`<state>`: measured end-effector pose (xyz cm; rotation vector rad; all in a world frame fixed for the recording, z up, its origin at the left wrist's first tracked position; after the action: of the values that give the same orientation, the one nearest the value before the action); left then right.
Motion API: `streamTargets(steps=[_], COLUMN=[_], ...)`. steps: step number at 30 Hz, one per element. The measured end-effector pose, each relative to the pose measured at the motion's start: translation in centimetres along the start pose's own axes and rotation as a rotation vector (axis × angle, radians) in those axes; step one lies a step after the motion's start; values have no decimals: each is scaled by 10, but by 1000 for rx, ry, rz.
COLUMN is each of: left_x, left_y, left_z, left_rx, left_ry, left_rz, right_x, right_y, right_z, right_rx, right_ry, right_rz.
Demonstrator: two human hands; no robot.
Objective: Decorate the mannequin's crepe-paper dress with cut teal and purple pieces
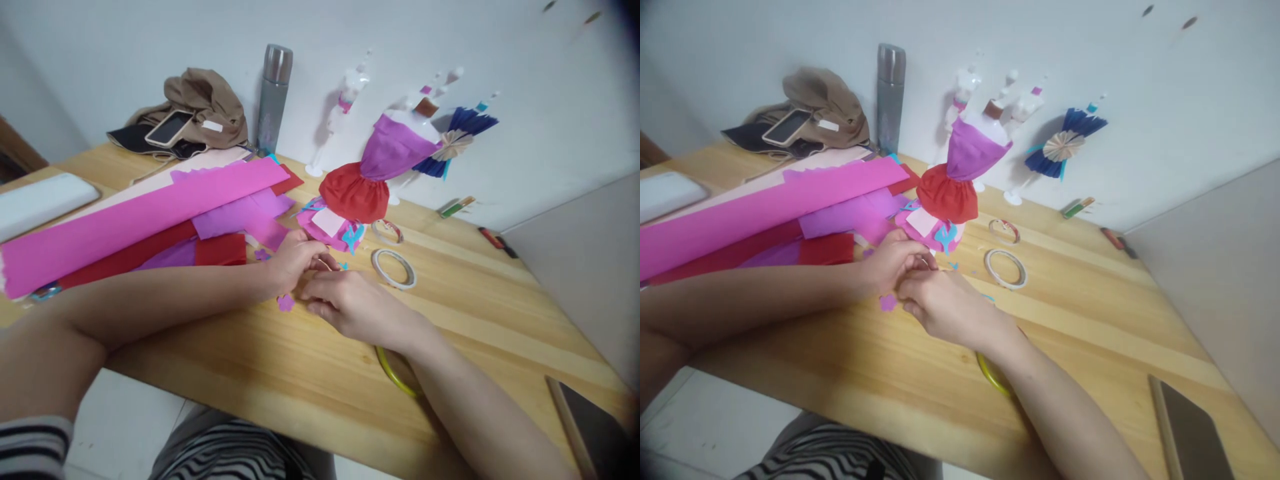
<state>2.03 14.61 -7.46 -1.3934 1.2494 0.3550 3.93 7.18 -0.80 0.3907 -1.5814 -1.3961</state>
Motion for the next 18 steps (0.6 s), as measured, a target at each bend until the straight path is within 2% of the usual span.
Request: streamTargets(steps=[3,6,13,18], left_x=[2,3,2,1], left_y=[1,4,13,3], left_z=[1,5,9,8], left_rx=[-7,-12,-45,58], left_ry=[8,-16,-49,-84], left_rz=[30,46,80,188], right_x=[-8,-6,-8,-18], right_y=[-5,-13,-35,-23], right_z=[-2,-2,6,-2], right_rx=[-6,13,67,128], right_ry=[-39,-9,-8,-83], right_rz=[34,44,-100,12])
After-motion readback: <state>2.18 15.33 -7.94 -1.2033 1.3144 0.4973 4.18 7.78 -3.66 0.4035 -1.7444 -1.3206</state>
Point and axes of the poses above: each hand's wrist, its own z-axis towards the middle knuckle, its own y-axis out of the back of the hand, x = y × z, the point moved 10 cm from there along z, towards the middle knuckle, and after that the axes turned 5 degrees about y, right-handed, at the moved point
